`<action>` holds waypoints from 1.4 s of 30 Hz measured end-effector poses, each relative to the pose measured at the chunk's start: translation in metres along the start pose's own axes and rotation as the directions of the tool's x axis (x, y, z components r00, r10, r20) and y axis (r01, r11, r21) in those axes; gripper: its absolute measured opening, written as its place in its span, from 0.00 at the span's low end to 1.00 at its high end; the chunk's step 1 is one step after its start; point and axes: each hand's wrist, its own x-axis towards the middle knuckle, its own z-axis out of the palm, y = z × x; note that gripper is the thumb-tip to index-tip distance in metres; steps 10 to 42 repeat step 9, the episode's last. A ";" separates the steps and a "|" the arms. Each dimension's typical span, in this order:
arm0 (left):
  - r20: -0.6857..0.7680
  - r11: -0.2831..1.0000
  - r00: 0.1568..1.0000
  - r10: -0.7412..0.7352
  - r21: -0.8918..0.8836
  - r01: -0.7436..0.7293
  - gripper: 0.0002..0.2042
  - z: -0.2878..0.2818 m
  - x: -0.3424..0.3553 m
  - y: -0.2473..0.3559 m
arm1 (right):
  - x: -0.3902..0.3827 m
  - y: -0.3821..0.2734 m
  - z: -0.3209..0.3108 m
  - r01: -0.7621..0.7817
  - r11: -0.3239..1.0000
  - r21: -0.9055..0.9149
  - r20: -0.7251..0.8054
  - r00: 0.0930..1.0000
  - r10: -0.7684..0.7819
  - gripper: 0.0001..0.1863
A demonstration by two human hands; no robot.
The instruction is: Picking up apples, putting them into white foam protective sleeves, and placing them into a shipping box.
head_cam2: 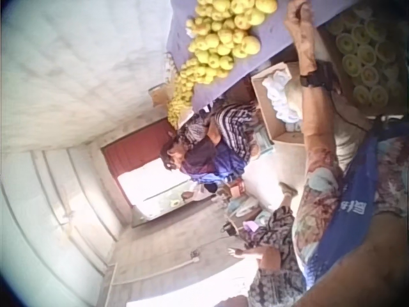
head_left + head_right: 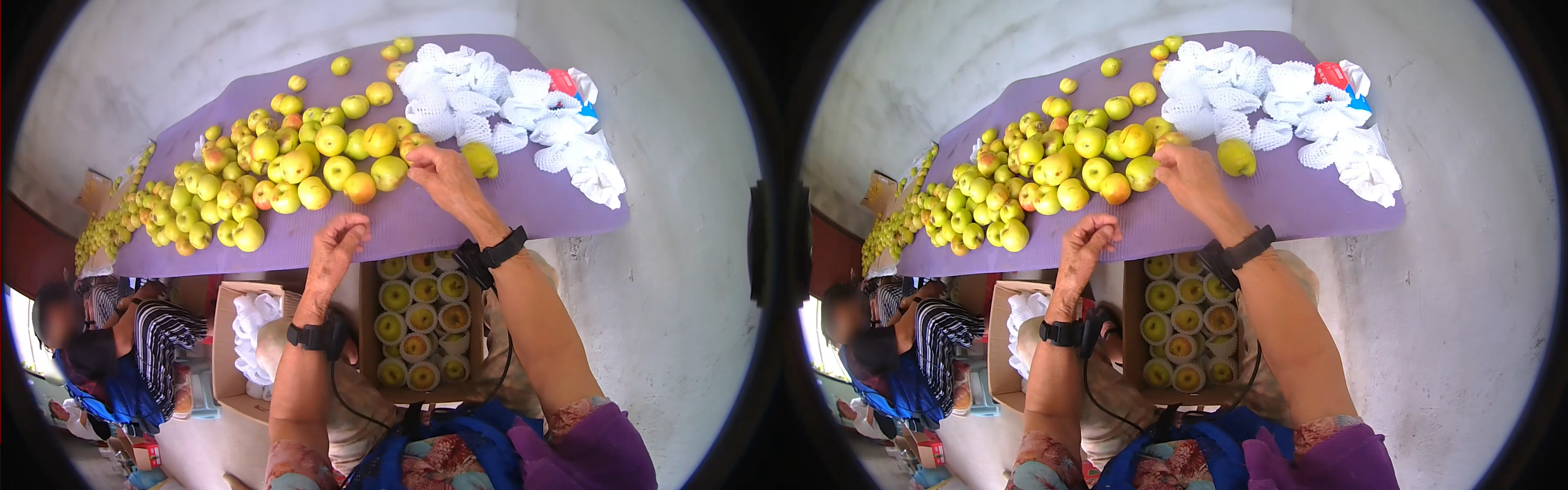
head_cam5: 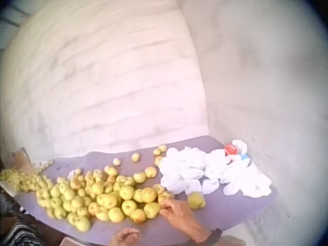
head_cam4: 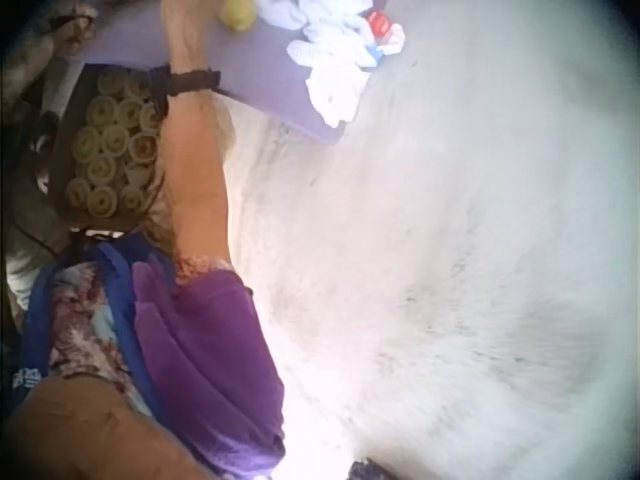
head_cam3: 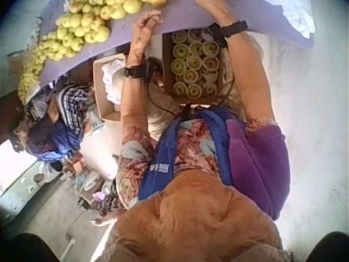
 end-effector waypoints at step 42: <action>-0.160 0.693 0.876 0.456 0.681 -0.236 0.29 0.017 0.038 0.004 | -0.004 0.004 0.000 0.104 0.994 0.016 -0.013 0.995 -0.104 0.12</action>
